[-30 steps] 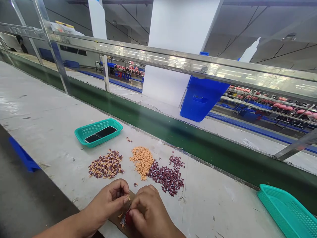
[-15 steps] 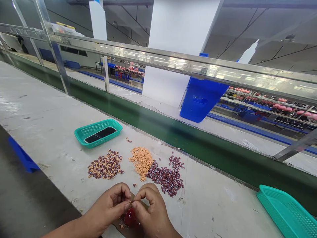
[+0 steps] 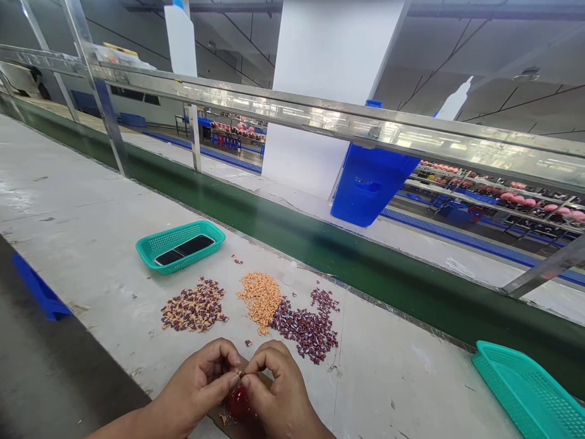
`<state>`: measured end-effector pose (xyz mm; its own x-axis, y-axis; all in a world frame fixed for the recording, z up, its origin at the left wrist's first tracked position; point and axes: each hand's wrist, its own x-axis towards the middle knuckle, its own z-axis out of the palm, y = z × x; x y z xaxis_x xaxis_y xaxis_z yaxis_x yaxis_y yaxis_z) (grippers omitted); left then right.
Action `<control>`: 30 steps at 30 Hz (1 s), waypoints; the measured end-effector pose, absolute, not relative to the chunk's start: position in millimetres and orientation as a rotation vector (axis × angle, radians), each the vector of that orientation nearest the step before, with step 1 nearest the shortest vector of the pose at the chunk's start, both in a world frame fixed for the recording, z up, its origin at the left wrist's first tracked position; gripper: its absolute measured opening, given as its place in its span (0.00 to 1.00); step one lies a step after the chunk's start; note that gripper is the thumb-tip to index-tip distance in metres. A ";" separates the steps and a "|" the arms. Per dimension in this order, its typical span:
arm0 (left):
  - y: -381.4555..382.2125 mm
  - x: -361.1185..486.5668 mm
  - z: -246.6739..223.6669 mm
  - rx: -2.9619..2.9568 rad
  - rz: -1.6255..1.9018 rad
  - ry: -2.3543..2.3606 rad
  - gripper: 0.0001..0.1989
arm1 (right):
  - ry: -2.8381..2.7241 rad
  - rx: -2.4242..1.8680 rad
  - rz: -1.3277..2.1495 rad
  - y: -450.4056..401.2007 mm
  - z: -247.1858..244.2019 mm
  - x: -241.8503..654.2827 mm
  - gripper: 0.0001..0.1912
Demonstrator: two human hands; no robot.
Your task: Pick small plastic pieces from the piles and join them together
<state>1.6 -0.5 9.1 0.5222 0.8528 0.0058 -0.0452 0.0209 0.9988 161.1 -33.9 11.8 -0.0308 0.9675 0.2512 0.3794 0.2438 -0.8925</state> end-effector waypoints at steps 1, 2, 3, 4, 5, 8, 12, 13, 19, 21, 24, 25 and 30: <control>-0.3 1.4 8.8 1.406 0.817 0.774 0.07 | -1.579 -1.295 0.804 -33.9 12.2 161.3 0.04; -0.1 1.0 8.7 1.437 0.816 0.780 0.06 | -1.577 -1.296 0.816 -33.9 12.6 161.6 0.04; 0.2 0.5 8.7 1.467 0.813 0.787 0.05 | -1.578 -1.294 0.827 -33.9 13.0 161.9 0.04; 0.5 -0.1 8.9 1.495 0.807 0.792 0.04 | -1.581 -1.292 0.840 -33.8 13.5 162.2 0.04; 0.8 -0.7 9.2 1.521 0.800 0.795 0.03 | -1.584 -1.289 0.854 -33.8 14.0 162.5 0.05; 1.1 -2.3 9.9 1.568 0.789 0.799 0.02 | -1.592 -1.290 0.897 -33.6 15.2 163.2 0.05; 1.3 -2.4 9.5 1.547 0.781 0.794 0.03 | -1.612 -1.271 0.872 -34.0 13.5 163.7 0.05; 1.6 -2.2 9.3 1.534 0.773 0.789 0.04 | -1.620 -1.265 0.842 -34.3 12.6 163.9 0.05; 3.6 -3.2 11.6 1.485 0.686 0.750 0.05 | -1.669 -1.262 0.747 -36.0 7.4 163.3 0.06; 3.1 -3.3 13.5 1.505 0.677 0.762 0.05 | -1.669 -1.253 0.744 -36.0 6.4 161.6 0.06; 3.5 -1.9 14.4 1.539 0.681 0.771 0.04 | -1.665 -1.239 0.770 -34.4 6.8 164.0 0.06; 5.1 -1.7 14.3 1.550 0.685 0.770 0.04 | -1.667 -1.238 0.793 -33.2 7.7 168.2 0.05; 35.5 -16.0 15.1 1.800 0.764 0.956 0.03 | -1.531 -1.497 0.681 -21.0 14.4 217.4 0.13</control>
